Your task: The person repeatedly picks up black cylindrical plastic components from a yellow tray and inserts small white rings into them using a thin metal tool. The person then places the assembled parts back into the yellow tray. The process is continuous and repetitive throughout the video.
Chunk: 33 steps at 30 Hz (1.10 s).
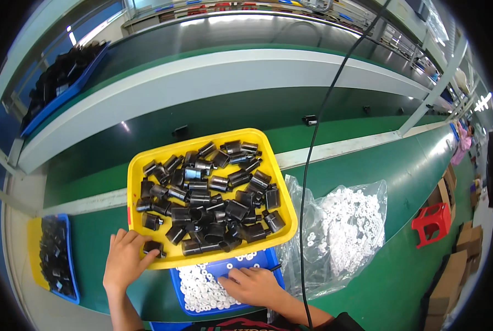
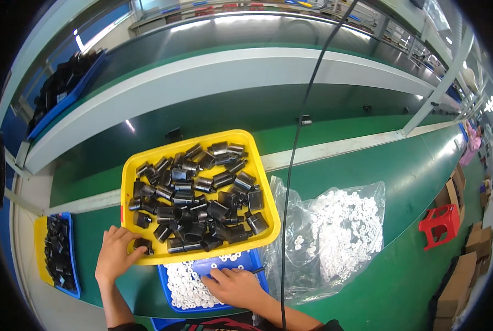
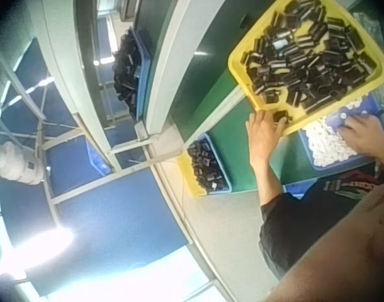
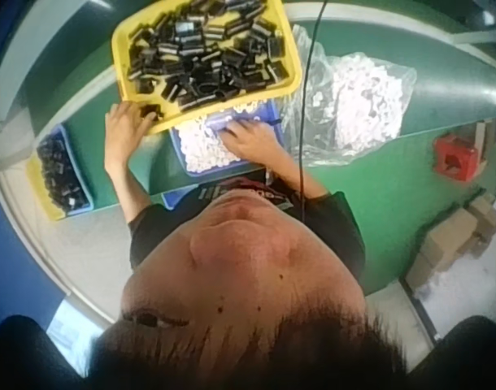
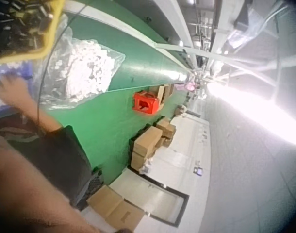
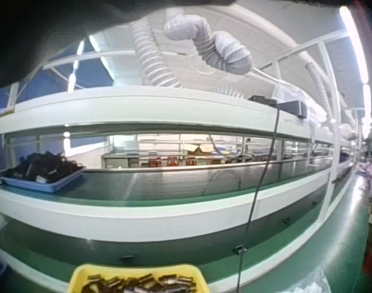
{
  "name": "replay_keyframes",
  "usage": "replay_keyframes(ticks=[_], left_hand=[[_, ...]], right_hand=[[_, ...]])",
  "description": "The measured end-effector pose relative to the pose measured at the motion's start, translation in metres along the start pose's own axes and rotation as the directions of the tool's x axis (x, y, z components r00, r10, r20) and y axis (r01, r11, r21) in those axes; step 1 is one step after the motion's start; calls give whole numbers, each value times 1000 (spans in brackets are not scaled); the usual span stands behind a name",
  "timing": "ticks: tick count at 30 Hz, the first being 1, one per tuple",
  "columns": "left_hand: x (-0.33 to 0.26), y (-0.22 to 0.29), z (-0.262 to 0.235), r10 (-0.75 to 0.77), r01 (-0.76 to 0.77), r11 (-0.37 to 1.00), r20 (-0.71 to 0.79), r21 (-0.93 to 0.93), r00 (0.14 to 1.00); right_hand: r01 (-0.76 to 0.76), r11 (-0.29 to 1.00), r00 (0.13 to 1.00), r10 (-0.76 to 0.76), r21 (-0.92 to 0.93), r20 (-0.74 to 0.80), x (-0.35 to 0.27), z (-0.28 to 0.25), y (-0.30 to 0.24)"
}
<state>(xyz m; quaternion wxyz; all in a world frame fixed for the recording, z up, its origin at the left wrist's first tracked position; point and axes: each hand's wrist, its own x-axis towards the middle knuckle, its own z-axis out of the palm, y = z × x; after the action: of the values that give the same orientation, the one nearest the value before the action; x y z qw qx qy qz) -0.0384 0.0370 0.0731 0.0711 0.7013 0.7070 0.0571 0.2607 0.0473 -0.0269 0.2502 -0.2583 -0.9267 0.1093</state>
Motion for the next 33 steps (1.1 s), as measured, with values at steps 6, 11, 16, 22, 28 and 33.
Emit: replay_keyframes(ticks=[6,11,16,22,28,33], left_hand=[[7,9,13,-43,60,978,88,-202,995],[10,3,22,15,-9,966,21,-259,1000],[2,6,31,-120,118,877,25,-465,992],[2,17,29,-85,-124,793,-311,-597,947],[-5,29,62,-28,-382,452,-440,-806,897],[-9,47,74,-142,-323,238,-362,-916,921]], right_hand=[[-43,998,997,40,46,67,4,-2,-3],[-32,997,995,26,70,92,0,1,-1],[-53,995,993,43,87,111,1,-1,-3],[-62,980,998,58,188,24,3,-10,0],[-80,966,984,116,245,-136,22,-35,1],[-133,969,975,165,207,-147,33,-41,1]])
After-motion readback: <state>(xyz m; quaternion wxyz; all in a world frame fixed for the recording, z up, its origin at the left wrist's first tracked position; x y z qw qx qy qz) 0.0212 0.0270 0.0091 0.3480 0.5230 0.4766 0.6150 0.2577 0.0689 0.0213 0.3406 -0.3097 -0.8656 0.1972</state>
